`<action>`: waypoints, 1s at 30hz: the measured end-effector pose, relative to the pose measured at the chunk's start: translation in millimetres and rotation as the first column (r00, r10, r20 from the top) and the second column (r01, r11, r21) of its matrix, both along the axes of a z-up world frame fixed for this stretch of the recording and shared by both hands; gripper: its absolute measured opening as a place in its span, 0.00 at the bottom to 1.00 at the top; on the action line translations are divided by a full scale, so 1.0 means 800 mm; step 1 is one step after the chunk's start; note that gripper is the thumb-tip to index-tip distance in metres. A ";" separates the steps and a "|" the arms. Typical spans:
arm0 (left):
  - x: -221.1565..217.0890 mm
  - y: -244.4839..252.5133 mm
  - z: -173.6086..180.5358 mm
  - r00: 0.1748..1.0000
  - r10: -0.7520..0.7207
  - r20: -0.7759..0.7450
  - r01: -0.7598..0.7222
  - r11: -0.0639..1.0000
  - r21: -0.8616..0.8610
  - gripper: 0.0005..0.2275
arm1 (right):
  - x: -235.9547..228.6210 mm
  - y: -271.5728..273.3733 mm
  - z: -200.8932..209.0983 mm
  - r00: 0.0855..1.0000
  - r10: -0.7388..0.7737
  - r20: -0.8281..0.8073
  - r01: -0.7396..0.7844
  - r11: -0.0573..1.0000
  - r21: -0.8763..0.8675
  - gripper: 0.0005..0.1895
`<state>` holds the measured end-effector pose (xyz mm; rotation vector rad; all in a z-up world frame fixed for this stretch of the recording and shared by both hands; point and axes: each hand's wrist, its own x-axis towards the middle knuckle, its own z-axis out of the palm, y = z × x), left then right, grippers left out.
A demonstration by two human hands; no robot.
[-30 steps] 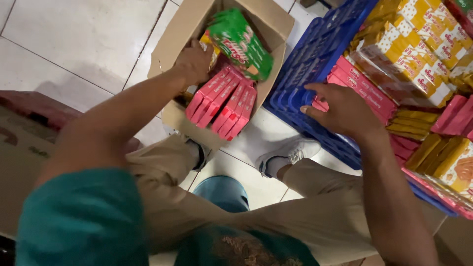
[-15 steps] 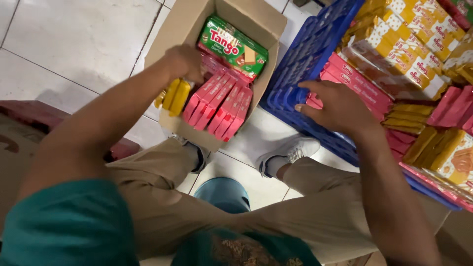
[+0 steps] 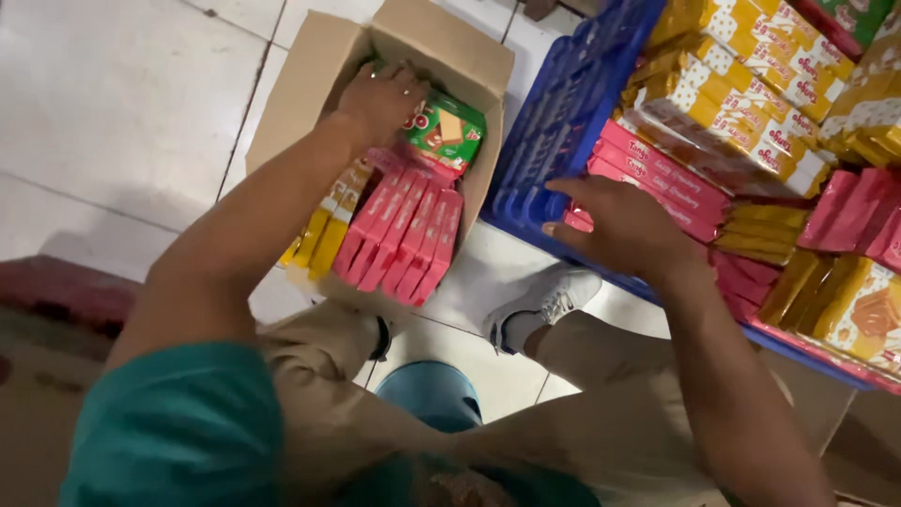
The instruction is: The person sits on a small stool and packs various colored packets of Tango drink mix from a blue crate into cardboard boxes. They arrange the packets in neat rows, alternating between different flavors and colors, filling one box before moving to another.
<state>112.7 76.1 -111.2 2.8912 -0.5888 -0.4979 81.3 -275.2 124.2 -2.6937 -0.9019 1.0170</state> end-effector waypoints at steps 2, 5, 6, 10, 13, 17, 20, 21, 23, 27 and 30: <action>0.019 -0.004 -0.022 0.998 -0.049 -0.038 0.052 0.996 0.077 0.40 | -0.005 0.000 -0.003 0.999 -0.021 0.032 0.021 1.000 -0.002 0.31; 0.034 -0.008 -0.008 0.989 -0.067 -0.130 0.086 0.985 0.149 0.41 | -0.003 -0.006 -0.013 0.996 0.002 0.087 -0.008 0.998 0.062 0.29; 0.035 -0.010 0.004 0.981 -0.051 -0.190 0.079 0.987 0.141 0.40 | -0.003 -0.010 -0.017 0.994 0.032 0.105 -0.045 0.991 0.124 0.29; 0.035 -0.004 -0.011 0.971 -0.050 -0.233 0.058 0.998 0.029 0.44 | -0.004 -0.010 -0.017 0.996 0.021 0.090 -0.029 0.996 0.085 0.30; 0.023 -0.003 -0.008 0.972 -0.123 -0.200 0.136 0.989 0.056 0.39 | -0.006 -0.008 -0.016 0.994 0.044 0.096 -0.049 0.997 0.059 0.30; 0.008 -0.004 -0.013 0.982 -0.133 -0.134 0.138 0.990 0.028 0.33 | -0.010 -0.006 -0.014 0.998 0.014 0.065 -0.015 1.000 0.006 0.31; 0.001 -0.008 0.000 0.980 -0.186 0.068 0.178 0.978 0.108 0.39 | -0.010 -0.012 -0.021 0.992 0.034 0.120 -0.042 0.997 0.059 0.30; -0.004 -0.011 0.014 0.976 -0.180 0.122 0.162 0.976 0.145 0.43 | -0.011 -0.015 -0.024 0.989 0.045 0.142 -0.058 0.995 0.084 0.30; 0.003 -0.016 0.016 0.980 -0.162 0.112 0.140 0.974 0.180 0.41 | -0.011 -0.009 -0.018 0.993 0.033 0.116 -0.038 0.998 0.045 0.30; 0.018 -0.014 -0.029 0.960 -0.187 0.209 0.138 0.963 0.232 0.35 | -0.013 -0.010 -0.019 0.987 0.052 0.151 -0.065 0.995 0.079 0.28; 0.021 -0.008 -0.053 0.934 -0.174 0.312 0.138 0.981 0.134 0.26 | -0.015 -0.016 -0.026 0.975 0.070 0.209 -0.095 0.989 0.112 0.29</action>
